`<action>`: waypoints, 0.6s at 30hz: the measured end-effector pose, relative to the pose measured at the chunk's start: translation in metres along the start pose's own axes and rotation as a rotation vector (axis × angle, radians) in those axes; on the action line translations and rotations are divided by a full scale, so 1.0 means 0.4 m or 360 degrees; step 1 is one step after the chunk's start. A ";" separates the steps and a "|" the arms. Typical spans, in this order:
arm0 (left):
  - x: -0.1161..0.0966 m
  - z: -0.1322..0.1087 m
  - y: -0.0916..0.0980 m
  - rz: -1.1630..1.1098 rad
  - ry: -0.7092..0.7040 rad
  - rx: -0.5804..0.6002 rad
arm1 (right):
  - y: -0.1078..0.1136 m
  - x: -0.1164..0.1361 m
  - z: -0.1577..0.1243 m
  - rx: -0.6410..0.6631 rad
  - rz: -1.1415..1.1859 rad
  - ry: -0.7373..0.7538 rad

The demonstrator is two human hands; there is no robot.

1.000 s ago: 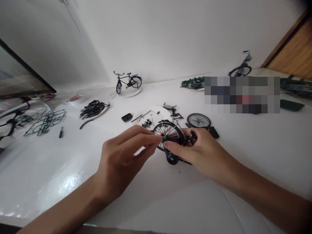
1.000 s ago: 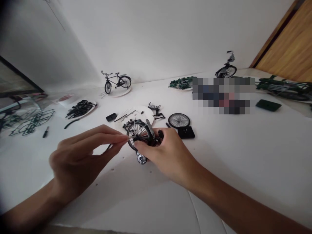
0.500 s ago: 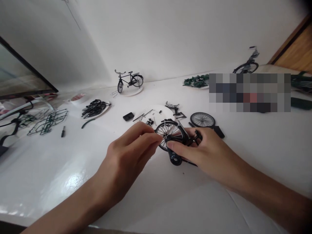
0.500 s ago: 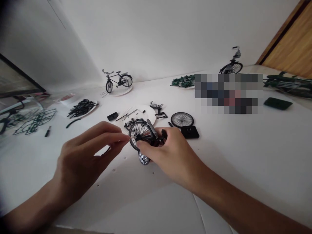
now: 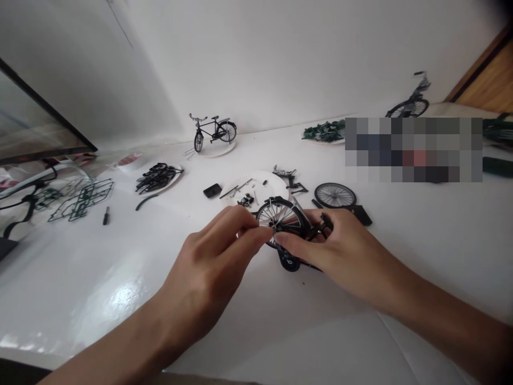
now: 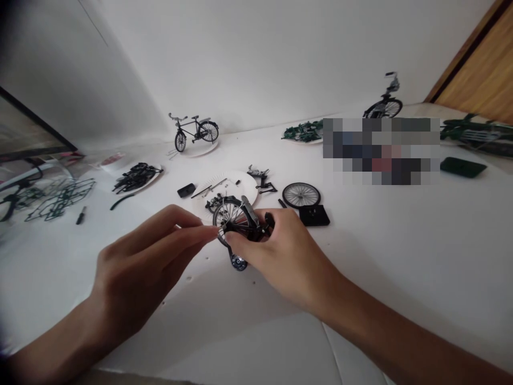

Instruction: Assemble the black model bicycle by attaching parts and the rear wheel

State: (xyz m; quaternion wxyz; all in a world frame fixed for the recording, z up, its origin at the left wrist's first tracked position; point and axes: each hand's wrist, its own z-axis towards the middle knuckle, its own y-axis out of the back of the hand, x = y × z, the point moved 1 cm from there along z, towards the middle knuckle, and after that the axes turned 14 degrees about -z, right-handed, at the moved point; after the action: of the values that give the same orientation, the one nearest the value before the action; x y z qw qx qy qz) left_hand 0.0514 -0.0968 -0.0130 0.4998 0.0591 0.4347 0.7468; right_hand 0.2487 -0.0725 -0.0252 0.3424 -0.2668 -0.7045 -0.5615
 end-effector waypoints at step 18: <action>0.015 0.032 -0.023 -0.0981 0.0302 -0.0363 | 0.011 0.027 -0.013 0.0336 0.0530 -0.0108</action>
State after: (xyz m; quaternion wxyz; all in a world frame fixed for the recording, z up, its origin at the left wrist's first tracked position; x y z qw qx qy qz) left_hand 0.0615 -0.0834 -0.0135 0.6628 -0.2010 0.3902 0.6066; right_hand 0.2461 -0.0767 -0.0135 0.4327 -0.3610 -0.7167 -0.4108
